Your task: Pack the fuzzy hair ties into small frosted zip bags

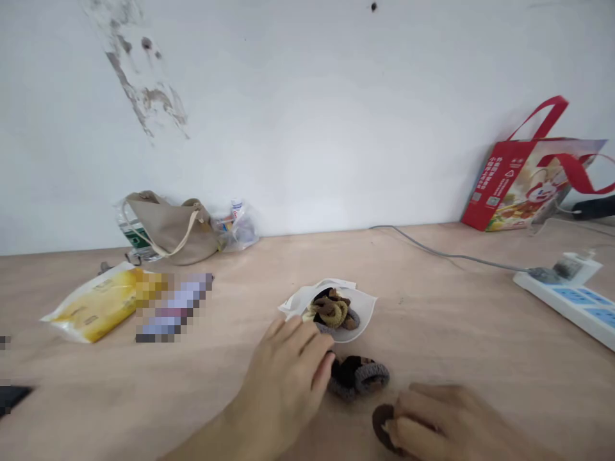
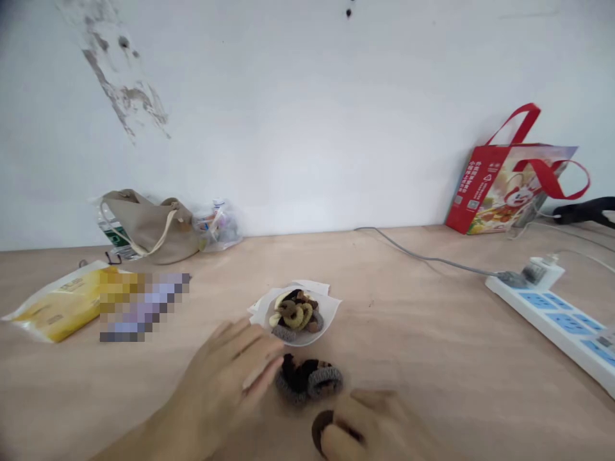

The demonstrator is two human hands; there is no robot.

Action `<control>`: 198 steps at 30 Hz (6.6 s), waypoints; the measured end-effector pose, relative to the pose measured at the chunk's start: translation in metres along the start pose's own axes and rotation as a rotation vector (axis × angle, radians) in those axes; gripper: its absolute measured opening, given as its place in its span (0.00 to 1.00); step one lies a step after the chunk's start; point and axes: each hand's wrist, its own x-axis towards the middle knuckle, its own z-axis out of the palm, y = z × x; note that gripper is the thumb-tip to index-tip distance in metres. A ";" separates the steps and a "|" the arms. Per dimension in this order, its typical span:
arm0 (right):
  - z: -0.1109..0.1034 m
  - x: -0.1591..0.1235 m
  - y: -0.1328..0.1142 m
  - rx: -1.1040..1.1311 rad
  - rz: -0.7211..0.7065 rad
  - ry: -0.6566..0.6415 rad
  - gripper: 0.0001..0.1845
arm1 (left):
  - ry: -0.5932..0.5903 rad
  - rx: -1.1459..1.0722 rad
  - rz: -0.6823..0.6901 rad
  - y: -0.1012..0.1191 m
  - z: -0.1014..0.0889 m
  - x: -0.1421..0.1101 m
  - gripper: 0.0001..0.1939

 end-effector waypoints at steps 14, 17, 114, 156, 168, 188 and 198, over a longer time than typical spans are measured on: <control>0.006 0.025 0.014 0.042 0.302 -0.031 0.16 | -0.168 -0.126 0.015 0.012 0.008 -0.023 0.05; 0.010 0.019 0.012 0.036 0.322 -0.062 0.16 | -0.087 -0.076 0.002 0.007 -0.010 -0.005 0.05; -0.066 0.014 0.050 -0.377 0.223 0.394 0.15 | 0.414 -0.409 -0.500 -0.076 -0.037 -0.027 0.12; 0.066 0.033 0.017 0.161 0.352 -0.115 0.57 | -0.397 -0.461 -0.226 0.001 0.052 -0.045 0.52; 0.078 0.030 0.024 0.014 0.251 0.022 0.60 | -0.376 -0.434 -0.195 -0.002 0.054 -0.044 0.51; 0.054 0.028 0.018 0.232 0.286 0.004 0.46 | -0.408 -0.360 -0.232 -0.015 0.046 -0.041 0.48; 0.046 0.022 0.034 0.601 0.811 0.247 0.26 | 0.114 -0.065 0.003 -0.022 0.027 -0.032 0.14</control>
